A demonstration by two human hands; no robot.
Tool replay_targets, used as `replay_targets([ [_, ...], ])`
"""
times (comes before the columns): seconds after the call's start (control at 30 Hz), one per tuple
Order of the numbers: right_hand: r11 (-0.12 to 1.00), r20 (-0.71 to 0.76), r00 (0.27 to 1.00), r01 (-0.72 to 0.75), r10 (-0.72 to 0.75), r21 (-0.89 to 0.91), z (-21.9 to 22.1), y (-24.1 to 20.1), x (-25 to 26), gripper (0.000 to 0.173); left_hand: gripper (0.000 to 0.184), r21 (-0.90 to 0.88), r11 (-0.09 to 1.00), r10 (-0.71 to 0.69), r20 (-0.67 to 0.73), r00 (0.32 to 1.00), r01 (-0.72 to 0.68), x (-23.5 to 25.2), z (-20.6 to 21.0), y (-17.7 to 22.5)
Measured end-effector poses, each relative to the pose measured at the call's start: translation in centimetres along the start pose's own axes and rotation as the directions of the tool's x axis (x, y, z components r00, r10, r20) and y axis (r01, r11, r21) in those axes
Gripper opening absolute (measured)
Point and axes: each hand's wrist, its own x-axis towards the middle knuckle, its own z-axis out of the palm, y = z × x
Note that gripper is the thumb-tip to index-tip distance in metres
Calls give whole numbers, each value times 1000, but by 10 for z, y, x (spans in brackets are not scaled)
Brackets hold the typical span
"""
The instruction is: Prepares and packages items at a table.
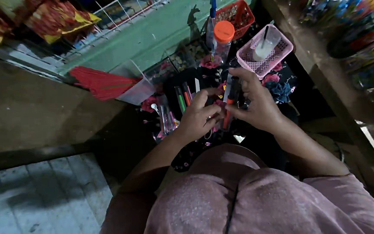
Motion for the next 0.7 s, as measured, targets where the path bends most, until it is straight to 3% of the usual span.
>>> replay_targets([
  [0.2, 990, -141, 982, 132, -124, 49, -7, -12, -5, 65, 16, -62, 998, 17, -84, 996, -22, 0, -3, 2],
  [0.4, 969, -78, 969, 241, -236, 61, -16, -16, -7, 63, 14, -126, 991, 31, -71, 997, -40, 1, -5, 1],
  [0.5, 983, -15, 984, 179, -179, 36, -18, -20, -7, 68, 13, -94, 991, 83, -108, 991, -93, 2, -2, 4],
  [0.57, 997, 26, 997, 67, -66, -32, -19, -26, -8, 69, 14, -39, 993, 108, -120, 987, -113, 3, 1, 9],
  [0.7, 976, -9, 998, -67, 67, -208, -18, -41, -11, 69, 16, 52, 984, 174, -77, 982, -170, 3, 2, 19],
])
